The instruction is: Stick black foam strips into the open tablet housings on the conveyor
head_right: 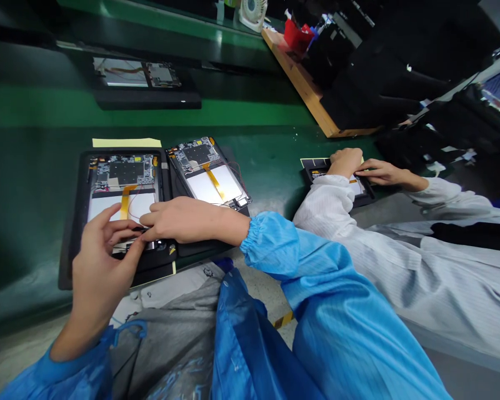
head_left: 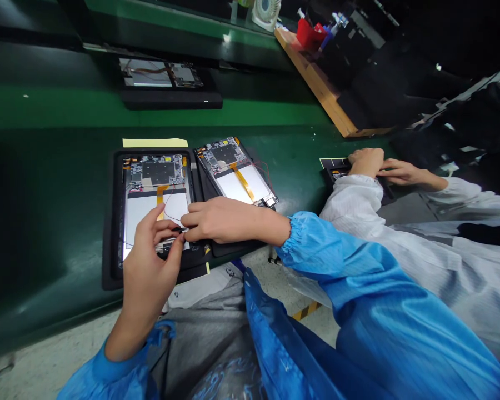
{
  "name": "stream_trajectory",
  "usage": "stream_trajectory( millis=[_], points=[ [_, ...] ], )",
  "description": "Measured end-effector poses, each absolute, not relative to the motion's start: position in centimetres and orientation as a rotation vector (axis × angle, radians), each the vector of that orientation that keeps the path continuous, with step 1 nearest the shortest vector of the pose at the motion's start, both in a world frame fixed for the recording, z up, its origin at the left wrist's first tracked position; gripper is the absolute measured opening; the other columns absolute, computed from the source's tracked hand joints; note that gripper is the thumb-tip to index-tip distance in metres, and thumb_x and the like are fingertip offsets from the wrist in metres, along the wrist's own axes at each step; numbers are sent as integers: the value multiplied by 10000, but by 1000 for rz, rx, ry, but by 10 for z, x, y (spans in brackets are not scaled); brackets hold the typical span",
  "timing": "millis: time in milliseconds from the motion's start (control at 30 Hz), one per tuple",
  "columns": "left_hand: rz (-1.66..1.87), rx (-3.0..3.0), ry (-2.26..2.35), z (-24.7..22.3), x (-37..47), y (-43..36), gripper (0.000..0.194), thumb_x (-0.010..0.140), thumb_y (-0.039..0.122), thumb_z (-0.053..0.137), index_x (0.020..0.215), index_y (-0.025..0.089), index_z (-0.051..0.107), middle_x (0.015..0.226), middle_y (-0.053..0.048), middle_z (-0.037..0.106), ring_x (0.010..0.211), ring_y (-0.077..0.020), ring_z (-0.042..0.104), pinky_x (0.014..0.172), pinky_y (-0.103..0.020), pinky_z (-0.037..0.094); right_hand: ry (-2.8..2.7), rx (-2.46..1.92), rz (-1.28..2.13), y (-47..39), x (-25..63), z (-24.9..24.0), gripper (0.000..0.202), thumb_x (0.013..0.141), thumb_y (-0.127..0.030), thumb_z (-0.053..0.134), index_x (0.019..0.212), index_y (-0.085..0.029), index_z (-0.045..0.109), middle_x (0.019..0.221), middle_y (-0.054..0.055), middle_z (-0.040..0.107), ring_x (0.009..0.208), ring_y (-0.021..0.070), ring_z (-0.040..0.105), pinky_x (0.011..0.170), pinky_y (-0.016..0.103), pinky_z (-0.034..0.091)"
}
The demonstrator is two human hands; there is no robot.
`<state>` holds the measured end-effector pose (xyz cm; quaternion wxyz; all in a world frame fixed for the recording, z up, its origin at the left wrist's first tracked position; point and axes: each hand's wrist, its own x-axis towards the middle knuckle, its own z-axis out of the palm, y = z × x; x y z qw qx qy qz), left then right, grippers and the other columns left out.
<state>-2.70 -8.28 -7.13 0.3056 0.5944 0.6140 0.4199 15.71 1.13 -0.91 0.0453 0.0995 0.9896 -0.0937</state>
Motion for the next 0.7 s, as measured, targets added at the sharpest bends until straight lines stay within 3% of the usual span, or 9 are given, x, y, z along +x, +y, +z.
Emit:
stream_trajectory(
  millis=[333, 500, 700],
  points=[
    [1078, 1630, 1675, -73, -27, -88, 574, 925, 394, 613, 1459, 248, 464, 1133, -59, 693, 988, -239, 727, 880, -377, 569, 2882, 581, -365, 9, 146, -4, 228, 1016, -67, 480, 1110, -70, 687, 1055, 141, 696, 1049, 269, 600, 872, 358, 443],
    [1069, 1652, 1684, -74, -27, -90, 564, 924, 397, 605, 1448, 238, 472, 1131, -62, 700, 984, -244, 731, 870, -374, 567, 2962, 663, -352, 8, 151, -12, 228, 1032, -76, 453, 1121, -80, 664, 1066, 144, 680, 1044, 259, 573, 894, 359, 426],
    [1058, 1681, 1692, -74, -26, -88, 546, 941, 405, 598, 1449, 244, 480, 1138, -62, 699, 996, -238, 727, 866, -356, 565, 2986, 604, -549, 13, 159, -12, 165, 1027, -192, 557, 1060, -124, 705, 1080, 111, 669, 1050, 239, 562, 911, 336, 408]
  ],
)
